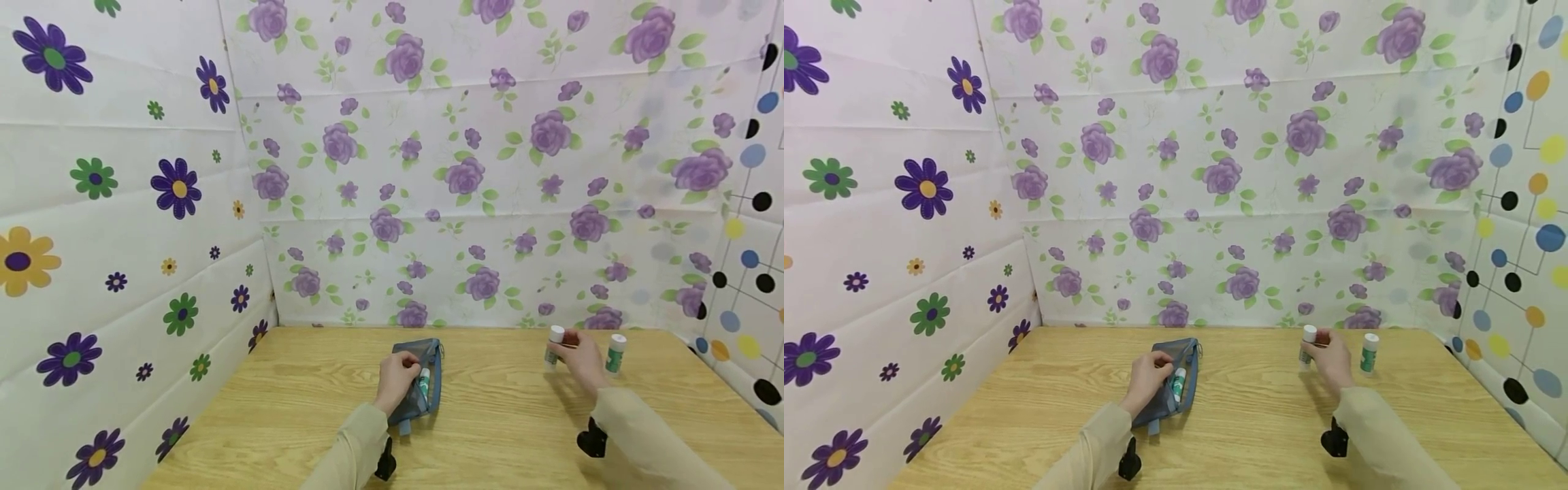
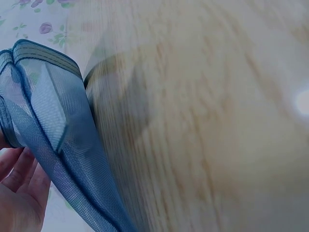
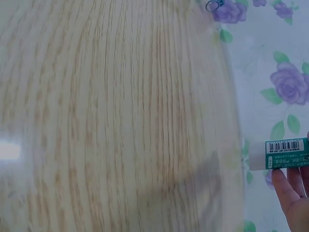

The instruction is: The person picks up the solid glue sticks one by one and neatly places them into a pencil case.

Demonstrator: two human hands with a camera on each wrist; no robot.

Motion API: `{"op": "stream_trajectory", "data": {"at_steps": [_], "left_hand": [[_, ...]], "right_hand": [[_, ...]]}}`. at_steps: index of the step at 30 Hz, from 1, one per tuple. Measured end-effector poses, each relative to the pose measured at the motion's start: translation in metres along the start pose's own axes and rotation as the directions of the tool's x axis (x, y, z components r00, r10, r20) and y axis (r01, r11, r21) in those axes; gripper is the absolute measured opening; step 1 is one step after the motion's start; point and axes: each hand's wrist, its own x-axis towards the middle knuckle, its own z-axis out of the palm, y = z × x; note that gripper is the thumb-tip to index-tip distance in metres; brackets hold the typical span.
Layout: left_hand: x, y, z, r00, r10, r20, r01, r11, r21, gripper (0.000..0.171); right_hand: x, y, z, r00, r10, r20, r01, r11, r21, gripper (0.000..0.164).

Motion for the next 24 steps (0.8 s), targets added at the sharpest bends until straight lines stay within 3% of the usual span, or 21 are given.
{"op": "stream_trajectory", "data": {"at_steps": [24], "left_hand": [[0.002, 0.0, -0.001, 1.0, -0.001, -0.005, 0.001, 1.0, 0.022, 0.008]], "right_hand": [[-0.006, -0.019, 0.017, 0.998, 0.008, 0.059, -0.015, 0.991, 0.13, 0.05]]}}
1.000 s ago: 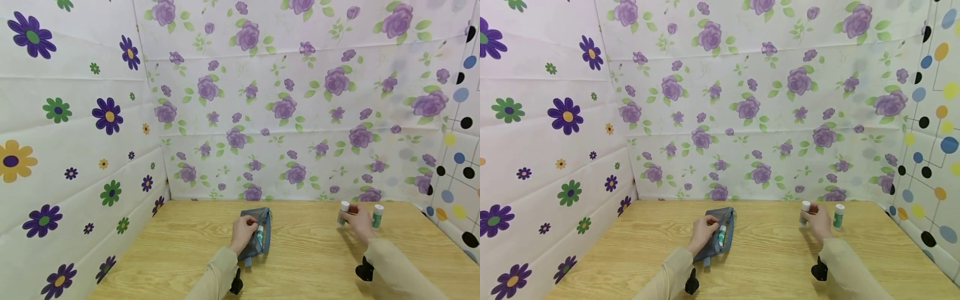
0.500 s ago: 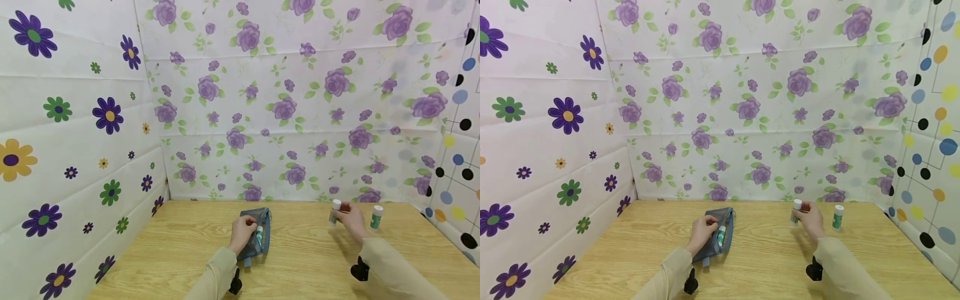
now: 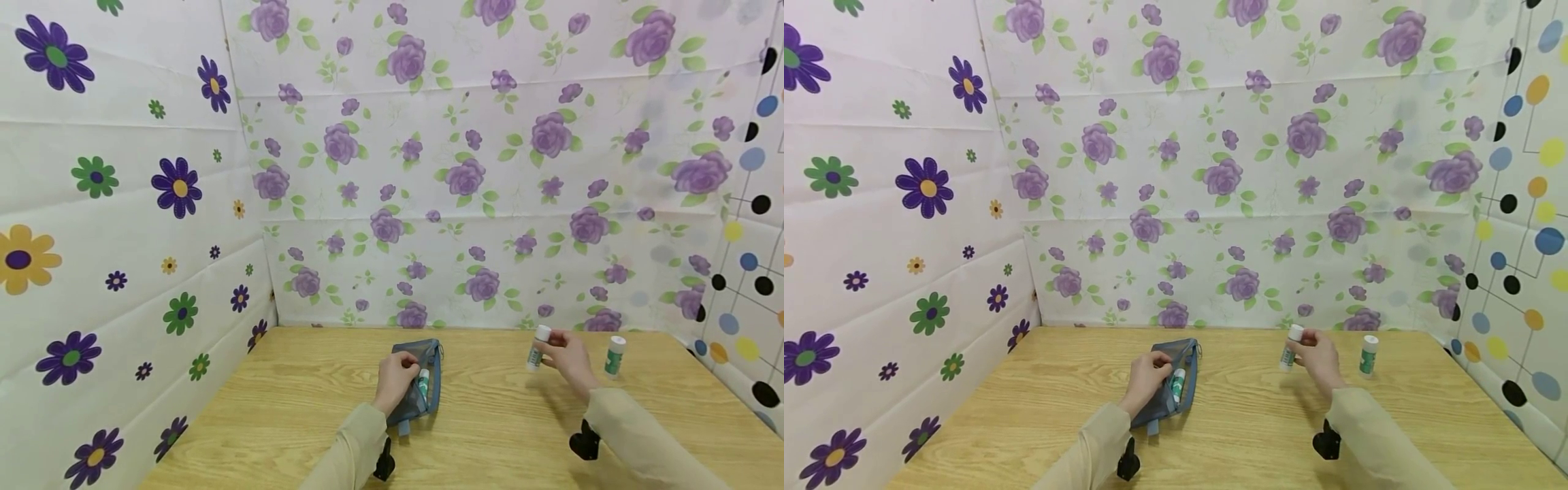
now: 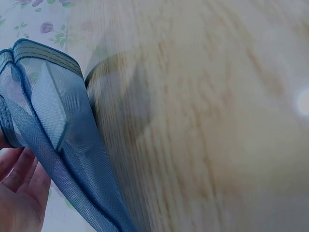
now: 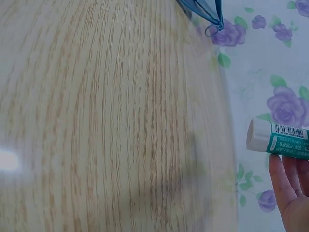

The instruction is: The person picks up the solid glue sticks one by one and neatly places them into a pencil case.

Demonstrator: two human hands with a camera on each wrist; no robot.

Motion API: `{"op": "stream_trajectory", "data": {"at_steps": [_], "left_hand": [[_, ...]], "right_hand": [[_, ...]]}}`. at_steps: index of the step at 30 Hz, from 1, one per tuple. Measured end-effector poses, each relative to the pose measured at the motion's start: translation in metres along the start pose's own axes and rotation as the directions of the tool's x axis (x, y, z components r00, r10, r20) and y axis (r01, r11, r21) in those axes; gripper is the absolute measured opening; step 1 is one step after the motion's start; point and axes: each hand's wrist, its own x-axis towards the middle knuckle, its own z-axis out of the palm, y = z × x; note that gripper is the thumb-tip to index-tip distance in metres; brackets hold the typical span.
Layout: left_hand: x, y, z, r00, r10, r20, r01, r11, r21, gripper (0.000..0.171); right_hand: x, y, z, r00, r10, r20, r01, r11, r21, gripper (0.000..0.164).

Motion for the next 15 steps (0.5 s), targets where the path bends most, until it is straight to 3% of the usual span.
{"op": "stream_trajectory", "data": {"at_steps": [10, 15], "left_hand": [[0.0, -0.001, 0.0, 1.0, 0.001, 0.002, -0.001, 1.0, 0.005, 0.008], [0.001, -0.001, -0.001, 1.0, 0.002, 0.008, -0.002, 1.0, -0.003, 0.008]], "right_hand": [[-0.001, -0.002, 0.007, 0.998, 0.01, 0.06, -0.014, 0.997, 0.073, 0.05], [0.008, 0.012, 0.007, 0.995, -0.038, 0.095, 0.024, 0.99, 0.14, 0.047]]}}
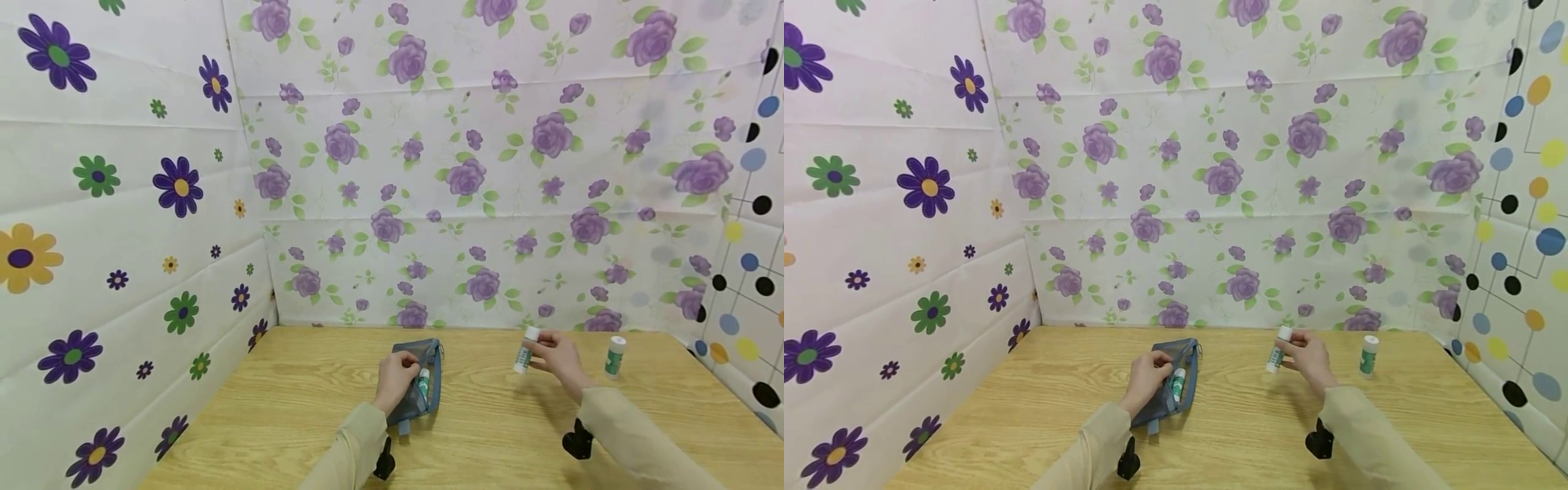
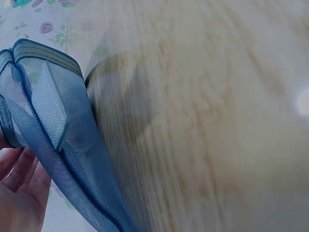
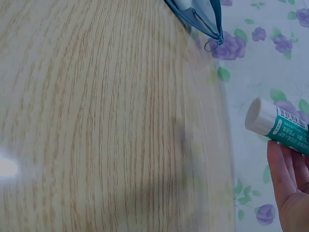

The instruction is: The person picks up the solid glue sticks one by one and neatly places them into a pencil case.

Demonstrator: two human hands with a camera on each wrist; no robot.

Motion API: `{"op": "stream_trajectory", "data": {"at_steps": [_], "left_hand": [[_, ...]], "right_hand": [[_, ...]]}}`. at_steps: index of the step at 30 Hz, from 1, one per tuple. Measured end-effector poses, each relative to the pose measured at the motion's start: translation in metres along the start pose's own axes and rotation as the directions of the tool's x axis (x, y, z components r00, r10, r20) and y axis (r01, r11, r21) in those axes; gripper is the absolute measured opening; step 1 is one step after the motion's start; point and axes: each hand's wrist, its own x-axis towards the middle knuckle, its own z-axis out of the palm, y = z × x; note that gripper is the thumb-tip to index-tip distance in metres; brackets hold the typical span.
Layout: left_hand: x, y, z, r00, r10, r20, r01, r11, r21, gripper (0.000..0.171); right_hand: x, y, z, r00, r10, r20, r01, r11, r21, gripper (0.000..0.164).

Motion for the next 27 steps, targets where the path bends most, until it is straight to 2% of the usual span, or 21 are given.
{"op": "stream_trajectory", "data": {"at_steps": [3, 4, 6, 11, 27], "left_hand": [[0.0, 0.0, 0.001, 1.0, 0.006, -0.001, -0.006, 1.0, 0.0, 0.008], [0.001, -0.001, 0.001, 1.0, 0.009, -0.002, -0.009, 1.0, 0.001, 0.008], [0.001, -0.001, 0.001, 1.0, 0.011, -0.002, -0.011, 1.0, 0.002, 0.008], [0.0, -0.001, 0.001, 1.0, 0.014, -0.004, -0.014, 1.0, 0.003, 0.008], [0.001, 0.0, 0.001, 1.0, 0.014, -0.007, -0.014, 1.0, 0.003, 0.008]], "right_hand": [[0.005, 0.008, -0.003, 1.0, -0.013, 0.028, 0.011, 0.999, 0.043, 0.045], [0.001, 0.002, 0.001, 1.0, 0.013, 0.021, -0.013, 1.0, 0.012, 0.05], [0.0, 0.0, 0.003, 0.999, 0.021, 0.038, -0.021, 1.0, 0.012, 0.051], [-0.007, -0.016, 0.014, 0.993, 0.11, 0.029, -0.11, 0.994, -0.02, 0.055], [-0.011, -0.025, 0.03, 0.984, 0.178, 0.016, -0.178, 0.984, -0.011, 0.05]]}}
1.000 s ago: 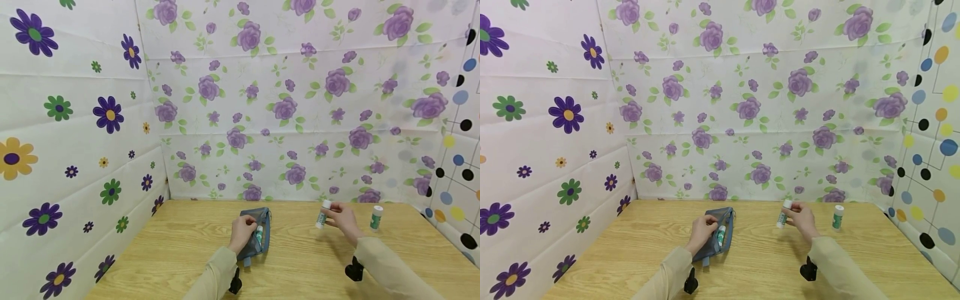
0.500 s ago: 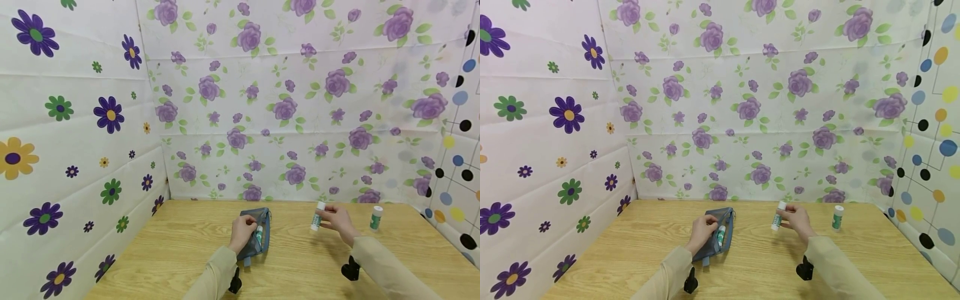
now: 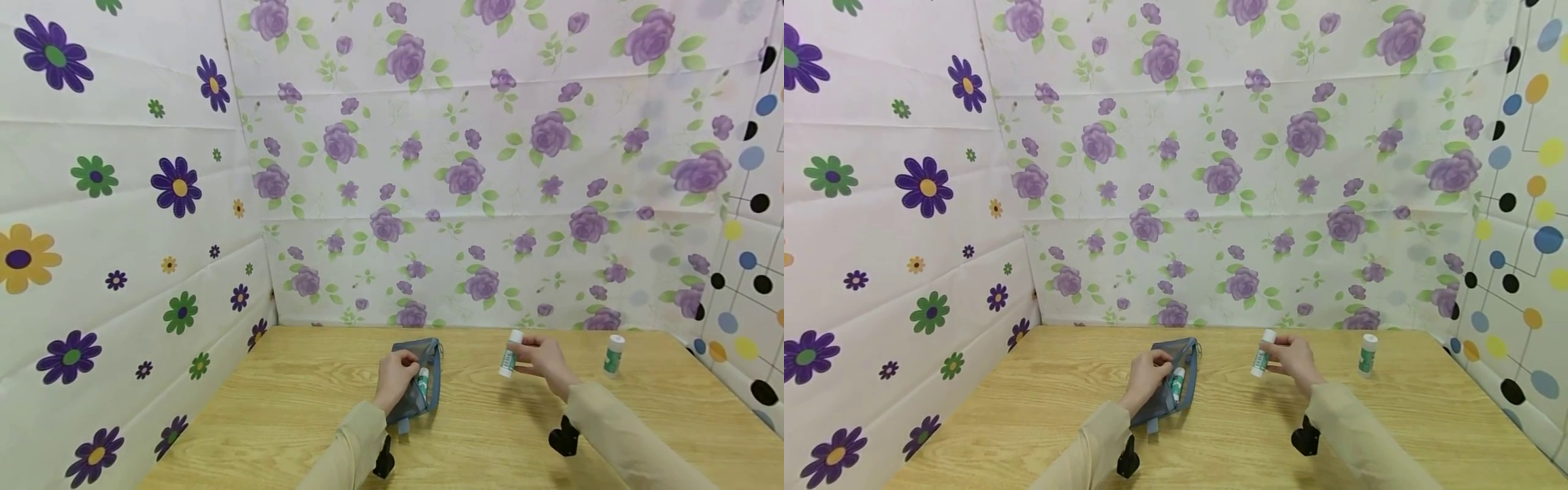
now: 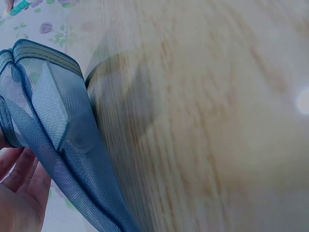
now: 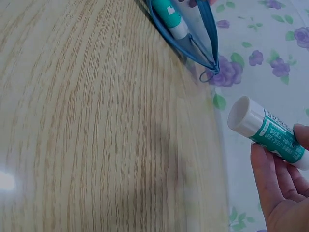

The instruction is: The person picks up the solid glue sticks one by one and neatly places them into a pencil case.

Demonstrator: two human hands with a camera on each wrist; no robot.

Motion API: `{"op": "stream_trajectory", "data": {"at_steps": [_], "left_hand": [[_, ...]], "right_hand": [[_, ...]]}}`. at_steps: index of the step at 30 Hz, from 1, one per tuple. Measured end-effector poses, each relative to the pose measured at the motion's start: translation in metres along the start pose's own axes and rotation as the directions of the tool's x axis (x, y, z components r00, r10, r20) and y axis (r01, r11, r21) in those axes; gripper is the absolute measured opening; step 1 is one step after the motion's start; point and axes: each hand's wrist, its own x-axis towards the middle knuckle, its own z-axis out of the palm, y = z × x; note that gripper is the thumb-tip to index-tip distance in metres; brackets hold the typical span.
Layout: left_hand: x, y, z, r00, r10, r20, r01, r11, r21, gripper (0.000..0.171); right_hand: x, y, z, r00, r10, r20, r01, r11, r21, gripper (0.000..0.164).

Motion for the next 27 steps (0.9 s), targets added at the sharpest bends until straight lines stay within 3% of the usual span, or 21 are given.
{"op": "stream_trajectory", "data": {"at_steps": [11, 27], "left_hand": [[-0.001, 0.0, 0.0, 1.0, 0.006, -0.003, -0.006, 1.0, 0.004, 0.007], [-0.001, 0.001, -0.002, 1.0, -0.002, -0.008, 0.002, 1.0, 0.002, 0.007]], "right_hand": [[-0.002, -0.002, 0.009, 1.0, 0.017, -0.004, -0.017, 0.999, 0.038, 0.045], [-0.005, -0.001, 0.027, 0.998, 0.037, 0.044, -0.039, 0.999, 0.037, 0.056]]}}
